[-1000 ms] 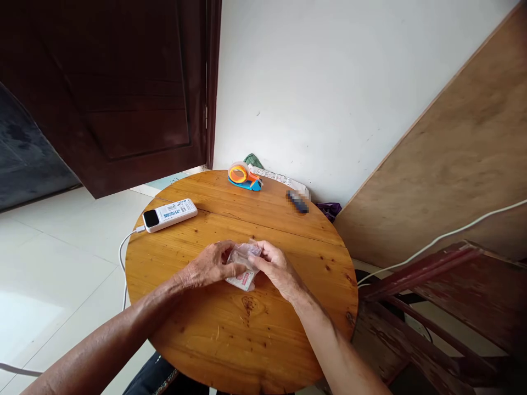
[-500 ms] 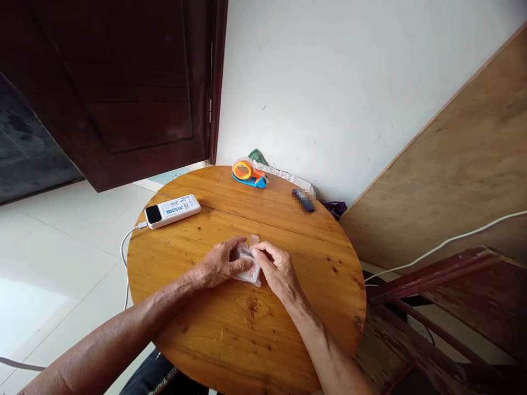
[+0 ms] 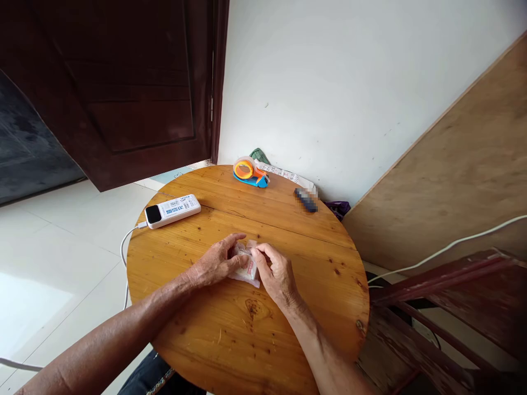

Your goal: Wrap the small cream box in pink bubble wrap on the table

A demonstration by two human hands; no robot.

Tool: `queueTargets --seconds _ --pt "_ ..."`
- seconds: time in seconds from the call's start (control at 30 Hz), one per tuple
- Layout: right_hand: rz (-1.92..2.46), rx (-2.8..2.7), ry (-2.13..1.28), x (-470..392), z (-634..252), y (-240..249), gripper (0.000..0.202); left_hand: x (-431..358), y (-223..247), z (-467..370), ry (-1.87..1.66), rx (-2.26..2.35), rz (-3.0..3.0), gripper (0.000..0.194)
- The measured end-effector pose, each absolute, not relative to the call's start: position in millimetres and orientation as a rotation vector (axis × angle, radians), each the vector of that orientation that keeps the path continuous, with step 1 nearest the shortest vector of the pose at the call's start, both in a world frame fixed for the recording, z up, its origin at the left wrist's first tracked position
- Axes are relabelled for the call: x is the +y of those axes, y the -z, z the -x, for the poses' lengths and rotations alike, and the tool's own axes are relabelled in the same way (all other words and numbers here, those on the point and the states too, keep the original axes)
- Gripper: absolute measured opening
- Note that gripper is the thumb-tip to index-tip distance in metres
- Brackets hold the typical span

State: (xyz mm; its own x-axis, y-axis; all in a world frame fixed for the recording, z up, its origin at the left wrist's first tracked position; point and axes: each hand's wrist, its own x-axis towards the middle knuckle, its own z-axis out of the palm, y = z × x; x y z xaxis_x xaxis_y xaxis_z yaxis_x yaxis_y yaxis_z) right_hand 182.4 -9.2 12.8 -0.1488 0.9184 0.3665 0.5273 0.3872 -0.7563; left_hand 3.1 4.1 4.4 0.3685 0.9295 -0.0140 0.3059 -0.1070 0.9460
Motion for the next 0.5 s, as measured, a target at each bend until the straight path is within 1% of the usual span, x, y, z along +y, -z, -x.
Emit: queueTargets --seconds 0.1,0.17,0.27,0.5 --pt "1.242 -1.780 -0.708 -6.8 -181.4 -12.6 0.018 4.1 -2.3 -2.6 -0.789 1.106 -1.629 0.063" --pt "1.244 -1.774 -0.698 -5.4 -180.7 -13.0 0.019 3.6 -2.7 -3.0 -0.788 1.126 -1.636 0.061" --pt "1.240 -1.800 -0.615 -4.8 -179.5 -12.9 0.021 2.8 -6.2 -4.0 -0.787 1.170 -1.658 0.060" --pt "1.104 -1.915 -0.276 -9.4 -177.6 -6.1 0.022 1.0 -12.4 -6.2 -0.793 1.246 -1.729 0.059"
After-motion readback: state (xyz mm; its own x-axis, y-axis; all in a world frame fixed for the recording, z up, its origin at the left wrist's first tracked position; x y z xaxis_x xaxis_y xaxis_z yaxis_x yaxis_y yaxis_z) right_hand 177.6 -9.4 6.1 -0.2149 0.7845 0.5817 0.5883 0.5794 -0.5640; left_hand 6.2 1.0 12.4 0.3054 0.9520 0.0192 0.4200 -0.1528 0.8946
